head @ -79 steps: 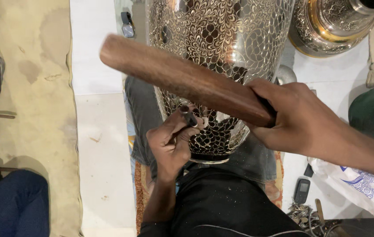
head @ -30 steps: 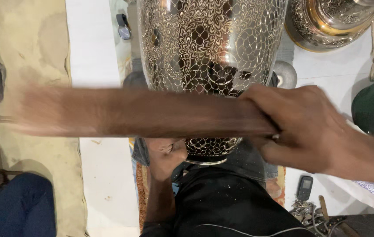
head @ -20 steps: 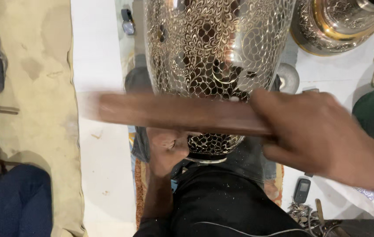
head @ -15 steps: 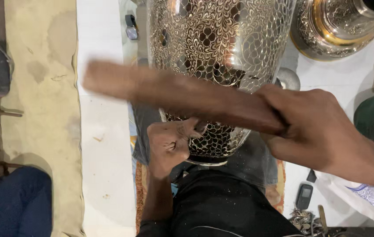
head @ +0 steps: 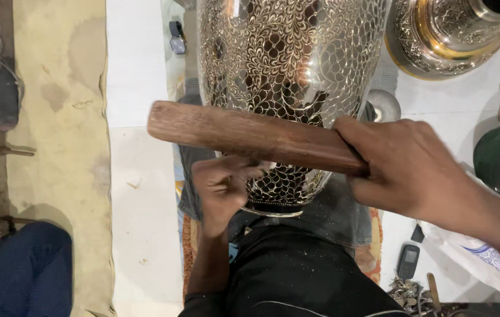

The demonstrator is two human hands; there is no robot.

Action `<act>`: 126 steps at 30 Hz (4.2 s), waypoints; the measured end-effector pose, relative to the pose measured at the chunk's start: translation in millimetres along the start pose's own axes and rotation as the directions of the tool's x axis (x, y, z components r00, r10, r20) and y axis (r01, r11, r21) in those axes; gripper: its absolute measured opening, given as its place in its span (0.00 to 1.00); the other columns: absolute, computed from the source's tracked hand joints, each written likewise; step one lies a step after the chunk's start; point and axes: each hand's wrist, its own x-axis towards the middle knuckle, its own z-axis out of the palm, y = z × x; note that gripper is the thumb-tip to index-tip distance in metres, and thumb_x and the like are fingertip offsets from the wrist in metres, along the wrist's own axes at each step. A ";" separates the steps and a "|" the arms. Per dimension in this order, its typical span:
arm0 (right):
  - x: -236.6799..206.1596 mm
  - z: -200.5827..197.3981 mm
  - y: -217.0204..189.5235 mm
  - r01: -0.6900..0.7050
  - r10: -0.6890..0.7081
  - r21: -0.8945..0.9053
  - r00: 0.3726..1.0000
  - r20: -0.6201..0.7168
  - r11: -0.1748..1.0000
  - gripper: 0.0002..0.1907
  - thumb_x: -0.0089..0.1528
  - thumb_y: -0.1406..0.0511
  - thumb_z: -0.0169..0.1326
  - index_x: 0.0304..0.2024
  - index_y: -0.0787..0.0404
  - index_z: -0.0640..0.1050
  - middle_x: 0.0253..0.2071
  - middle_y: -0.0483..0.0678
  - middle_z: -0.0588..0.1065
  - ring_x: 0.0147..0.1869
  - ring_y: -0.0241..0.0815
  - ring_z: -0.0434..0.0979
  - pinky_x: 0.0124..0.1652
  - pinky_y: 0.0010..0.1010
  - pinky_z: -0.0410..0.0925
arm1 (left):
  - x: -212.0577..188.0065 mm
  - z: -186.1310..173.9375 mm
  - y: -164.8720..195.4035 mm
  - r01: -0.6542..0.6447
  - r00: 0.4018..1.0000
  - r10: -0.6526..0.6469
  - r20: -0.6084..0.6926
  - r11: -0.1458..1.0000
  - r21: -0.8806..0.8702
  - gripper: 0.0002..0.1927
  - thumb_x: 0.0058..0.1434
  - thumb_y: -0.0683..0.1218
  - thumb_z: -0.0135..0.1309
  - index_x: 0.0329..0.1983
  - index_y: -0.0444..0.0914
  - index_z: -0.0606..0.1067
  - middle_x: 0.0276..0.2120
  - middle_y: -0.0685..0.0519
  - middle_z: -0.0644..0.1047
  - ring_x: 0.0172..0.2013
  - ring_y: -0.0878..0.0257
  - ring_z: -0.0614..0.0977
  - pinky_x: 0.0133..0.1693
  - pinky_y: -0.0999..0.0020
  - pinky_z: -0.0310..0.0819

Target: The person sits on the floor with a large engraved brass vase on their lap and decorates its surface by hand. They hold a small chisel against the metal and repeatedly strike it with a wooden mallet, repositioning the chisel to work pattern details around the vase's lower section.

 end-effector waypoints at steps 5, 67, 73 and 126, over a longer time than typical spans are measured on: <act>-10.2 71.1 22.3 -0.037 0.228 0.476 0.908 -0.351 0.879 0.12 0.52 0.70 0.65 0.29 0.65 0.73 0.18 0.47 0.71 0.21 0.36 0.71 0.24 0.30 0.63 | 4.5 1.8 8.6 0.028 0.996 -0.067 -0.064 0.878 -0.478 0.16 0.59 0.27 0.53 0.49 0.30 0.78 0.37 0.43 0.83 0.34 0.60 0.87 0.39 0.64 0.87; -16.0 39.9 22.9 0.058 0.049 0.332 0.951 -0.307 0.941 0.14 0.44 0.72 0.58 0.32 0.64 0.72 0.17 0.51 0.68 0.17 0.46 0.69 0.21 0.37 0.60 | 37.9 -14.5 32.7 -0.098 0.841 -0.093 0.533 0.943 0.318 0.29 0.44 0.31 0.50 0.53 0.32 0.78 0.38 0.43 0.85 0.36 0.60 0.90 0.30 0.68 0.83; -22.5 39.3 25.1 0.001 0.009 0.029 0.932 -0.362 1.000 0.16 0.41 0.73 0.60 0.32 0.65 0.73 0.19 0.52 0.68 0.20 0.41 0.64 0.26 0.42 0.57 | 34.0 -19.6 31.2 -0.171 0.834 -0.020 0.552 0.941 0.291 0.29 0.45 0.31 0.48 0.55 0.30 0.79 0.43 0.41 0.84 0.39 0.60 0.90 0.34 0.70 0.84; -17.9 41.5 15.6 -0.031 0.179 0.375 0.913 -0.368 0.927 0.15 0.49 0.67 0.58 0.38 0.62 0.75 0.20 0.53 0.71 0.24 0.58 0.70 0.26 0.44 0.63 | 50.6 -15.0 40.4 -0.140 0.814 -0.013 0.581 0.966 0.218 0.32 0.40 0.32 0.53 0.53 0.28 0.77 0.36 0.40 0.83 0.33 0.60 0.88 0.31 0.70 0.80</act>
